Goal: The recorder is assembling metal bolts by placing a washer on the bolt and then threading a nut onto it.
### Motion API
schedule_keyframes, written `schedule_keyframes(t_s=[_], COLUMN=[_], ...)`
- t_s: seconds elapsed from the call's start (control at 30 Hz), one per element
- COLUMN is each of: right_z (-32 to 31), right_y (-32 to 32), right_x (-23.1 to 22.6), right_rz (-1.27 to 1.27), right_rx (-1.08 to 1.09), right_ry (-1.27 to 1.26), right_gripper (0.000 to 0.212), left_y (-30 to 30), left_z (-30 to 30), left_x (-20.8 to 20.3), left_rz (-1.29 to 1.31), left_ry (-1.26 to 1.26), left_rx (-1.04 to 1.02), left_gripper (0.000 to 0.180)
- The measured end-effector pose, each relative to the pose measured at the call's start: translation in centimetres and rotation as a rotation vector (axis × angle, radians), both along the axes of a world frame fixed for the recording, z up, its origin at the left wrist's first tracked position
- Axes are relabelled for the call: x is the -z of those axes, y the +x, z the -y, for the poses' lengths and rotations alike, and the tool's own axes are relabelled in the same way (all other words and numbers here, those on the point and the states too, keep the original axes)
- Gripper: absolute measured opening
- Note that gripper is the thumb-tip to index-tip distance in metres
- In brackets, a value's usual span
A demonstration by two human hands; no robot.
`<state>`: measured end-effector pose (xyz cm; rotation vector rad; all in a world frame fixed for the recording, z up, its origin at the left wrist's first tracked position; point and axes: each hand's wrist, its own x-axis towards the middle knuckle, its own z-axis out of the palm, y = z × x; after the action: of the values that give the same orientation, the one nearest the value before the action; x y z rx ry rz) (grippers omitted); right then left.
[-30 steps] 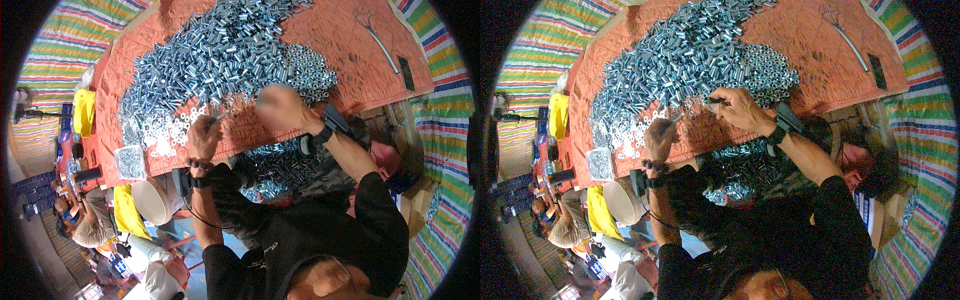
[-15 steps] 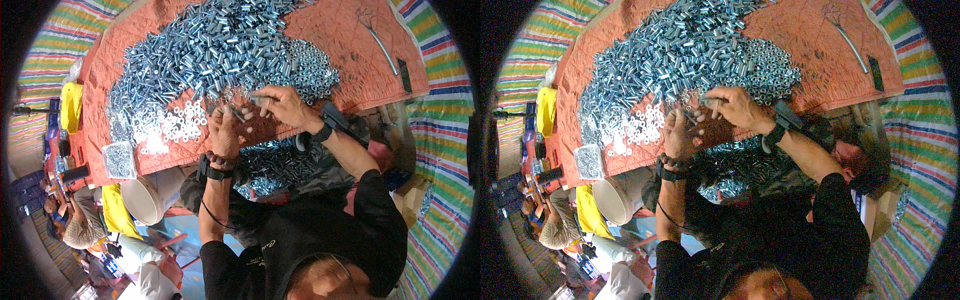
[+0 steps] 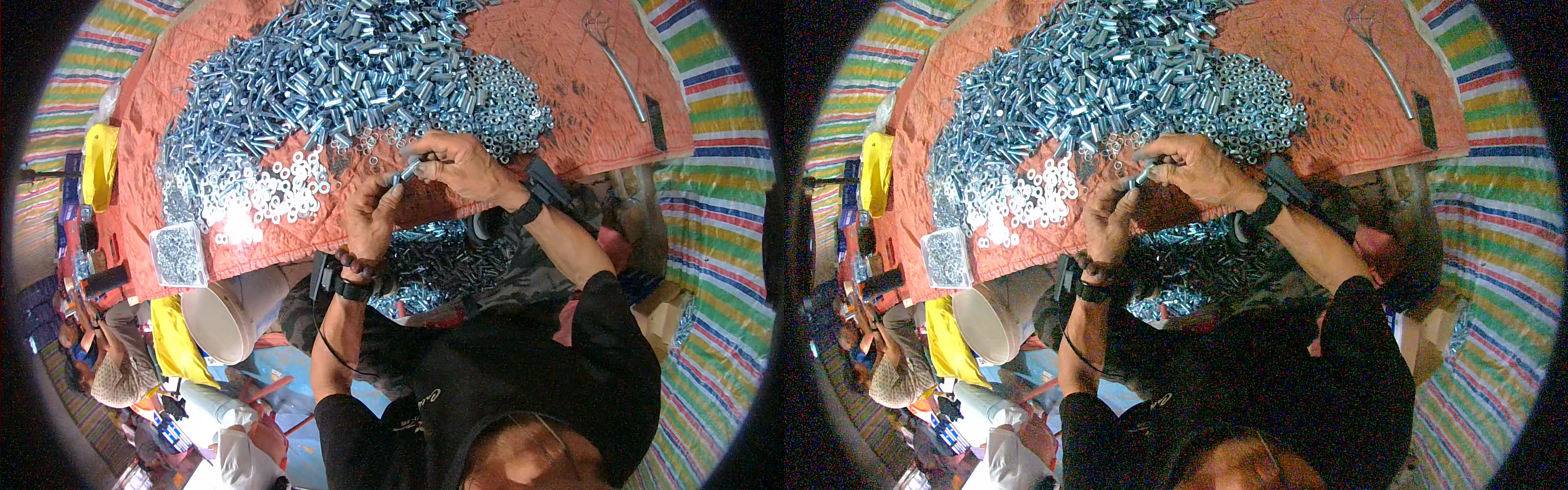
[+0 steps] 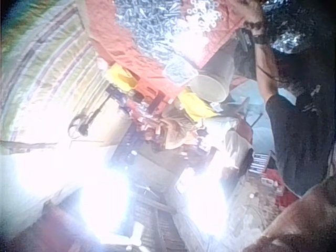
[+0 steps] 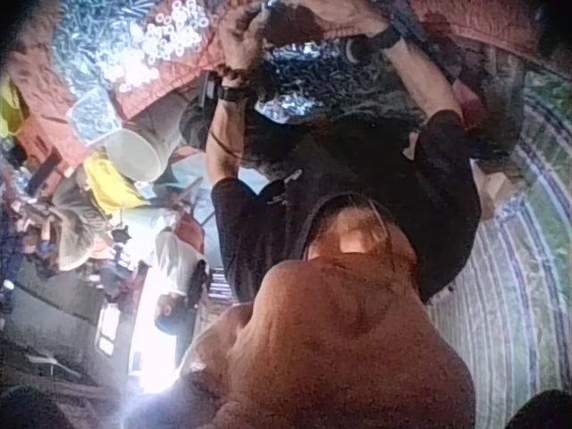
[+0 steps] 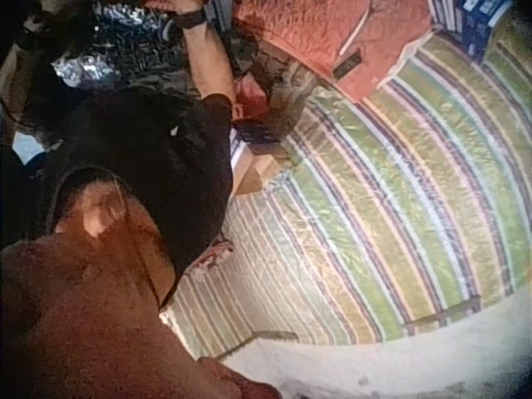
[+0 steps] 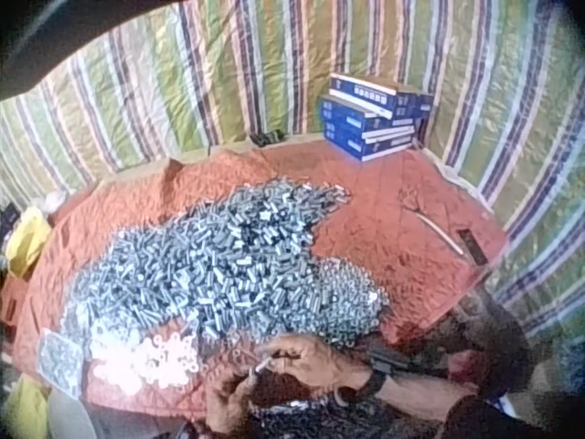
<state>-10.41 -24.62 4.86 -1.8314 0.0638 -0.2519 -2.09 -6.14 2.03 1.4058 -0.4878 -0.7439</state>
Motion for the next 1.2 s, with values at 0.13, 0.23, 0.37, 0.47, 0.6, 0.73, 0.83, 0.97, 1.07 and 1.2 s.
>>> schedule_keyframes(t_s=[0.13, 0.23, 0.37, 0.47, 0.6, 0.73, 0.83, 0.97, 1.07, 1.2], right_z=[-0.1, -0.2, -0.6, -1.3, -1.4, -1.7, -2.3, -3.4, -4.3, -4.4], right_y=[-0.1, 0.0, 0.0, -0.1, 0.2, 0.1, -0.2, 0.0, 0.2, 1.1], right_x=[0.2, 0.6, 0.0, -0.7, 0.3, 1.0, 0.9, 0.9, 1.1, 1.6], right_rz=[-0.076, -0.075, -0.170, -0.038, 0.078, -0.023, -0.180, -0.273, -0.343, -0.395], right_rx=[0.046, 0.066, 0.085, 0.039, 0.010, 0.070, 0.054, -0.008, 0.000, 0.003], right_ry=[0.296, 0.393, 0.145, -0.187, -0.262, -0.229, 0.013, 0.097, 0.079, 0.107], right_gripper=[0.030, 0.031, 0.032, 0.030, 0.014, 0.009, 0.008, 0.012, 0.013, 0.017], left_y=[-0.1, 0.0, 0.2, -0.7, -0.3, -0.5, -0.4, -0.7, -1.0, -0.7], left_z=[-0.2, -0.3, -0.4, -0.1, -0.3, -0.5, -1.5, -2.5, -3.1, -4.3], left_x=[-0.1, -0.2, -0.3, -1.5, -2.4, -1.9, -1.2, -1.4, -0.7, -0.7], left_rz=[0.129, 0.194, 0.260, 0.249, -0.014, 0.018, 0.364, 0.531, 0.560, 0.632], left_ry=[0.032, 0.140, 0.186, 0.105, -0.064, -0.039, 0.106, 0.184, 0.203, 0.248], left_rx=[-0.019, -0.033, 0.054, 0.060, 0.105, 0.029, 0.012, 0.032, 0.023, 0.007], left_gripper=[0.015, 0.019, 0.023, 0.034, 0.048, 0.036, 0.020, 0.023, 0.023, 0.017])
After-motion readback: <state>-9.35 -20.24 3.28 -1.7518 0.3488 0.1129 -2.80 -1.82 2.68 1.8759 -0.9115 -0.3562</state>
